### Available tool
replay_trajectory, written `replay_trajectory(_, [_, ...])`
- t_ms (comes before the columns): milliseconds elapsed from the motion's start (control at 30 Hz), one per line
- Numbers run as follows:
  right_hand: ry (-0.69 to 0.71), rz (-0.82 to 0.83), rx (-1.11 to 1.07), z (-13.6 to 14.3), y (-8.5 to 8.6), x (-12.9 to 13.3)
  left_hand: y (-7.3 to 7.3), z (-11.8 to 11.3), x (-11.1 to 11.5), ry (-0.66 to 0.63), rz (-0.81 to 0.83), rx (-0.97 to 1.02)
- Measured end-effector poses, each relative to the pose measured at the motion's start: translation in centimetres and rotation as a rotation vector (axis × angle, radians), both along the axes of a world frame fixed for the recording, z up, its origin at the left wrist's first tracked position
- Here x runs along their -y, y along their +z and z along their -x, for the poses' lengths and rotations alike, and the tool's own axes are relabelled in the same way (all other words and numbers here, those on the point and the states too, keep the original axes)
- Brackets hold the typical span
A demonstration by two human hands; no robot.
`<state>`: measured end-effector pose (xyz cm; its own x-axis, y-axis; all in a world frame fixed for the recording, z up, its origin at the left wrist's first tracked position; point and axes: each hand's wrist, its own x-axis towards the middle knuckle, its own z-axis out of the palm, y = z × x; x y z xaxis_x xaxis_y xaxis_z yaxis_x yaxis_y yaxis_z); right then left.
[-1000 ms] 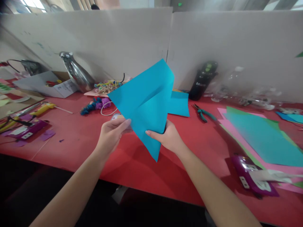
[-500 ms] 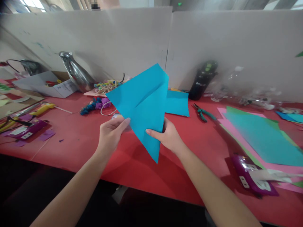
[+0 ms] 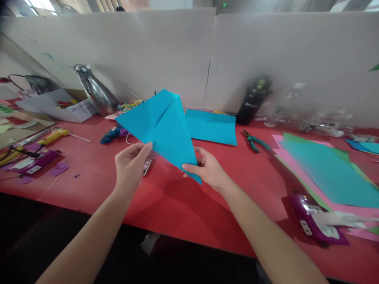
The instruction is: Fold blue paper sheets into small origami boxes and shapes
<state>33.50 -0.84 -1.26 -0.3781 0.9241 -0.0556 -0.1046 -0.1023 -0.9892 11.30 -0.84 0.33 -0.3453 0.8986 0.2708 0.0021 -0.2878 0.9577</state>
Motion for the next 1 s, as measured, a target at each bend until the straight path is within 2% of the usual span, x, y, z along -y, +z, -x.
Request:
replay_trajectory(267, [-0.037, 0.052, 0.003, -0.2, 0.2, -0.3, -0.5, 0.3, -0.5, 0.025, 0.016, 0.049])
replay_trajectory(433, [0.012, 0.100, -0.044, -0.1, 0.4, -0.1, -0.5, 1.0, -1.0, 0.053, 0.016, 0.092])
replay_trajectory(1000, [-0.054, 0.046, -0.039, -0.4, 1.0, -0.1, 1.3, 1.9, -0.7, 0.097, -0.024, 0.121])
